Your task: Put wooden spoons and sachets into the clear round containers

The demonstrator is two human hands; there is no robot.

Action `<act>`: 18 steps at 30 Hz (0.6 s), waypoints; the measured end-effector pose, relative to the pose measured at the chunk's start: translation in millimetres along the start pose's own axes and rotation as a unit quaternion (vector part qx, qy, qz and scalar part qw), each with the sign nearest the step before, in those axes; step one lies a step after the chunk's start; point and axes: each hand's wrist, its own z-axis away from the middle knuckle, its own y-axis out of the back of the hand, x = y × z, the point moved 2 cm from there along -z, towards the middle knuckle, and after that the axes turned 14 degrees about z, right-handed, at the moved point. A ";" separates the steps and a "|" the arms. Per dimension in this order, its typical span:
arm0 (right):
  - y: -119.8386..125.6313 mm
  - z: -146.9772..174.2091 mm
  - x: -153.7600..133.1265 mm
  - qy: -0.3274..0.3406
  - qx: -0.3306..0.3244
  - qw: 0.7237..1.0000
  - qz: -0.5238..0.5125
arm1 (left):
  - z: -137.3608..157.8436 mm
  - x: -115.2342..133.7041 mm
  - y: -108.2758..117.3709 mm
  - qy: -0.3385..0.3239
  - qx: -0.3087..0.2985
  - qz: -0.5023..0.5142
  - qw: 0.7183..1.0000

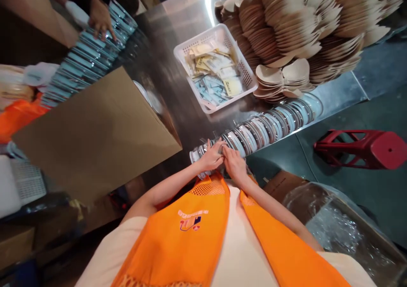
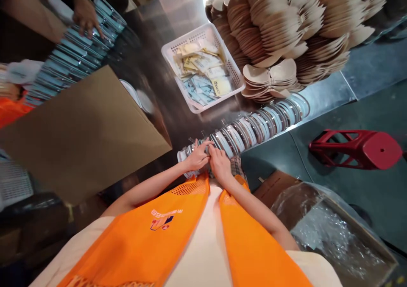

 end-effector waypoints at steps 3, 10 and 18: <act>-22.7 -19.9 7.7 0.045 0.004 0.999 0.029 | -0.4 -2.1 3.3 0.003 -0.013 0.012 1.000; -14.4 -15.1 33.3 0.080 0.013 0.996 -0.027 | -1.2 -2.0 2.8 -0.030 -0.001 -0.016 0.999; 158.8 -121.6 115.5 -0.011 0.170 0.985 -0.010 | -6.6 -10.6 -1.0 0.015 0.090 0.040 0.995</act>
